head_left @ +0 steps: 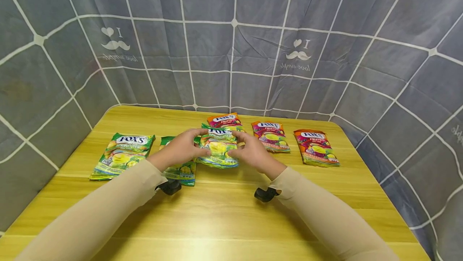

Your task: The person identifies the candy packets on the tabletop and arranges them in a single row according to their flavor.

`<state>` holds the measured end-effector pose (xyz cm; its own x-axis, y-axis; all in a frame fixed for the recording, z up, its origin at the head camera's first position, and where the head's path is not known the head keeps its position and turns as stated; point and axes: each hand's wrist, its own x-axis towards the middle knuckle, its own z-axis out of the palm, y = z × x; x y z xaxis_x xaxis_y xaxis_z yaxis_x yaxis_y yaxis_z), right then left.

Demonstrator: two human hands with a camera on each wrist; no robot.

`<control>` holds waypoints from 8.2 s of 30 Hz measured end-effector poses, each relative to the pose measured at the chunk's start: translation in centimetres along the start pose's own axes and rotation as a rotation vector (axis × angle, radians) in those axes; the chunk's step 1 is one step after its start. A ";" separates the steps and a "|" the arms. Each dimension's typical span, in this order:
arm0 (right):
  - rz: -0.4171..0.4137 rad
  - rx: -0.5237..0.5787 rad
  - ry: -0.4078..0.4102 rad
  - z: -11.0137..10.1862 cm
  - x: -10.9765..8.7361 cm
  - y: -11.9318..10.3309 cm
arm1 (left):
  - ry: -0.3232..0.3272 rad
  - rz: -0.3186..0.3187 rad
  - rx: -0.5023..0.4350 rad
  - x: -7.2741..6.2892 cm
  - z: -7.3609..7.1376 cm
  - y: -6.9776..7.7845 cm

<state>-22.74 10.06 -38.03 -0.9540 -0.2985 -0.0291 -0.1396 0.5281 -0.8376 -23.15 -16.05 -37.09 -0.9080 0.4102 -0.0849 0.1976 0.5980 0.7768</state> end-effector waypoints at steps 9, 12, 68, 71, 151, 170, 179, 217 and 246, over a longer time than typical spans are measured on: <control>0.007 -0.065 -0.046 0.0 -1.0 1.3 | -0.044 -0.019 0.103 -0.4 1.6 0.1; 0.022 -0.092 -0.056 0.1 -1.2 1.5 | -0.058 -0.018 0.145 -0.5 2.0 0.0; 0.006 -0.363 -0.244 0.9 -0.4 3.6 | -0.183 -0.070 0.485 0.0 2.9 -0.2; 0.004 -0.365 -0.251 0.9 -0.3 3.6 | -0.186 -0.075 0.485 -0.1 2.8 -0.2; 0.011 -0.436 -0.343 0.7 0.6 3.4 | -0.199 -0.100 0.455 0.0 3.1 0.3; 0.031 -0.444 -0.348 0.7 0.6 3.4 | -0.198 -0.098 0.462 0.1 3.1 0.3; 0.022 -0.456 -0.337 0.7 0.6 3.4 | -0.203 -0.089 0.482 0.0 3.1 0.4; -0.015 -0.412 -0.079 -2.0 2.1 3.1 | -0.054 -0.088 0.475 3.2 0.6 1.4; -0.011 -0.485 -0.013 -3.5 8.0 3.7 | -0.017 -0.180 0.377 9.4 0.6 0.3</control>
<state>-31.83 12.39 -39.50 -0.9488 -0.3143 -0.0314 -0.2601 0.8337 -0.4872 -31.39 -11.60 -37.97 -0.9349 0.2855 -0.2108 0.1607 0.8701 0.4659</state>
